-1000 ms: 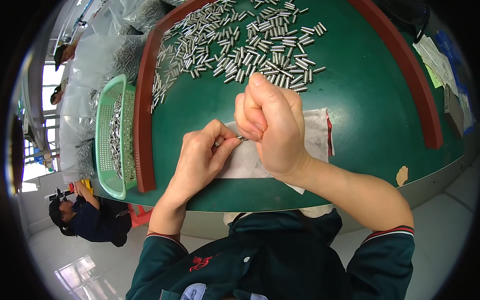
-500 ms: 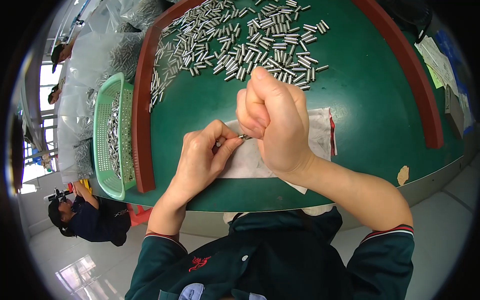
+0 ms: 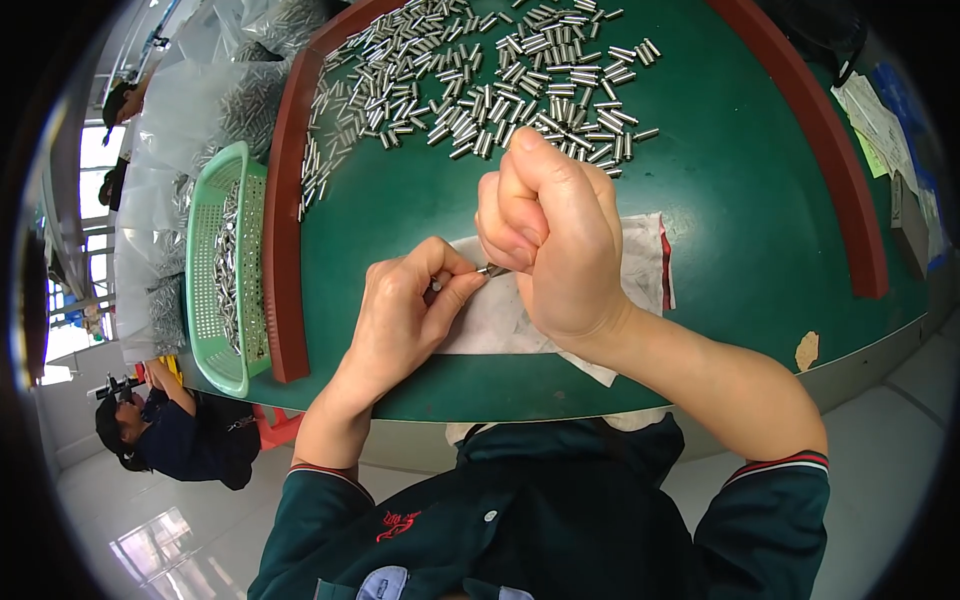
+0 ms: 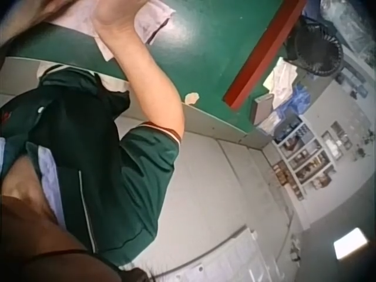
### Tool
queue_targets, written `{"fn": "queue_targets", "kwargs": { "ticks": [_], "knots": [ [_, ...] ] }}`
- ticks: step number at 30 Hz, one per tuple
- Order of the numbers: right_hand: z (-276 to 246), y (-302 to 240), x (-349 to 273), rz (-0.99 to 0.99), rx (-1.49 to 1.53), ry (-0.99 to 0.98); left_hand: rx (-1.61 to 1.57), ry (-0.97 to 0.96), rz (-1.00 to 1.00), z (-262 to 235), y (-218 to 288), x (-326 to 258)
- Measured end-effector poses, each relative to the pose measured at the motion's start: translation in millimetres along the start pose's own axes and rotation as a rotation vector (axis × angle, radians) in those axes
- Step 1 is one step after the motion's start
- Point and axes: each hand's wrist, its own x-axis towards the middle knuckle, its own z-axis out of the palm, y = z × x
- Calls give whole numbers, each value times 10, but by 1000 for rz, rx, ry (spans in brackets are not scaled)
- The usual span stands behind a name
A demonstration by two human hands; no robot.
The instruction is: Assembling small cylindrical metal components using a precision hand tool at a factory workbench.
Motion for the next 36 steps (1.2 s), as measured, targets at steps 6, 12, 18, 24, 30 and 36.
{"fn": "queue_targets", "kwargs": {
  "ticks": [6,12,18,24,30,36],
  "knots": [
    [45,52,-22,-44,-60,-19,-7,-3,2,1,-33,12],
    [147,74,-43,-119,-148,-24,7,2,28,-8,-4,43],
    [152,69,-49,-93,-120,18,17,1,82,-24,-23,14],
    [27,25,-34,-17,-37,-15,-1386,-255,-352,-209,-217,70],
    [19,27,6,-13,-13,-27,-1482,-224,-404,-232,-280,108],
    [35,13,16,0,-11,-13,-1490,-86,-469,-264,-167,137]
  ]
}}
